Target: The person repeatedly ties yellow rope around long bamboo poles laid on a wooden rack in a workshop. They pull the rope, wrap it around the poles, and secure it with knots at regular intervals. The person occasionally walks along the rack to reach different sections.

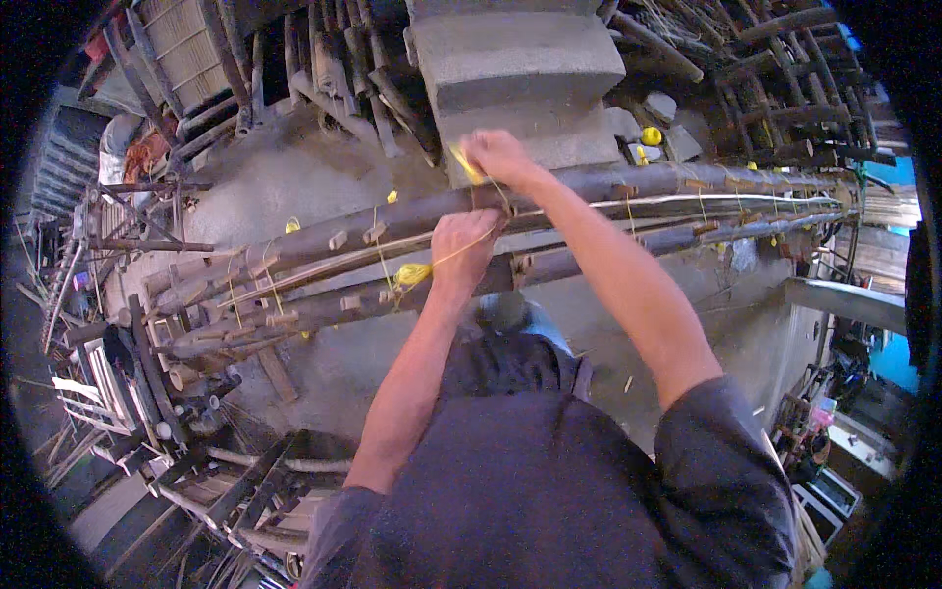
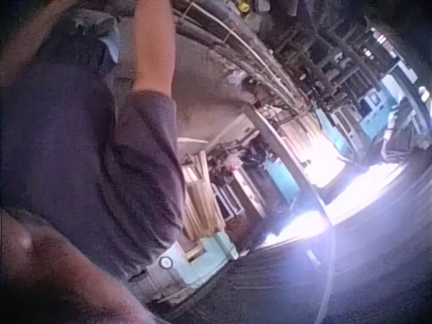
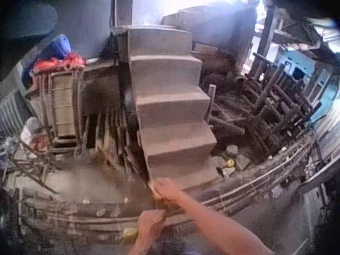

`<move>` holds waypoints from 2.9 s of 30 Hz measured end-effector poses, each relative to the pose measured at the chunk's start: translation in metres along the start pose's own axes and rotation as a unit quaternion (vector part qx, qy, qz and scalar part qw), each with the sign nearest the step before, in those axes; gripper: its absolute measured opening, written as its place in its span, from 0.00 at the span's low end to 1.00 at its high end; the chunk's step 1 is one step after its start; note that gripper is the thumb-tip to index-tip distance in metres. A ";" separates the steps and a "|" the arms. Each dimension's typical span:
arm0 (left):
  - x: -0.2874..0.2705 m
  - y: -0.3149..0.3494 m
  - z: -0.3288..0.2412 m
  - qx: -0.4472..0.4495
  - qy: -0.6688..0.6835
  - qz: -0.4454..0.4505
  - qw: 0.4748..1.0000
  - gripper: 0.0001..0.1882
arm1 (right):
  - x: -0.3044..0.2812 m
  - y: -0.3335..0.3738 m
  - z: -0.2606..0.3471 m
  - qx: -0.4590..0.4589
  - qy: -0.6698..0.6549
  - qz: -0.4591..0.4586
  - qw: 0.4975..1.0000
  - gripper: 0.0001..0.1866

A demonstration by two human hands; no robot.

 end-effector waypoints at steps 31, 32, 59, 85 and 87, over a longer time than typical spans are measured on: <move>-0.015 -0.121 0.154 -0.127 -0.005 0.230 0.965 0.37 | 0.150 0.278 0.039 0.052 0.301 0.080 0.949 0.32; -0.039 -0.103 0.146 0.016 0.067 0.153 0.986 0.24 | 0.166 0.282 0.038 0.097 0.129 0.058 0.985 0.34; -0.094 0.100 0.127 -0.140 0.002 0.138 0.980 0.12 | 0.155 -0.063 -0.018 0.188 0.486 0.068 0.851 0.22; -0.103 0.096 0.125 -0.151 -0.012 0.130 0.980 0.11 | 0.198 0.000 0.064 0.096 0.322 0.274 0.901 0.15; -0.103 0.093 0.128 -0.149 0.000 0.120 0.982 0.11 | 0.179 0.001 0.047 0.128 0.338 0.274 0.891 0.13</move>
Point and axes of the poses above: each hand's wrist, its own y-axis away from the middle knuckle, its own x-axis out of the palm, z = x × y, the point moved 9 cm from there along -y, towards the middle knuckle, and after that the axes turned 1 degree about z, right-handed, at the moved point
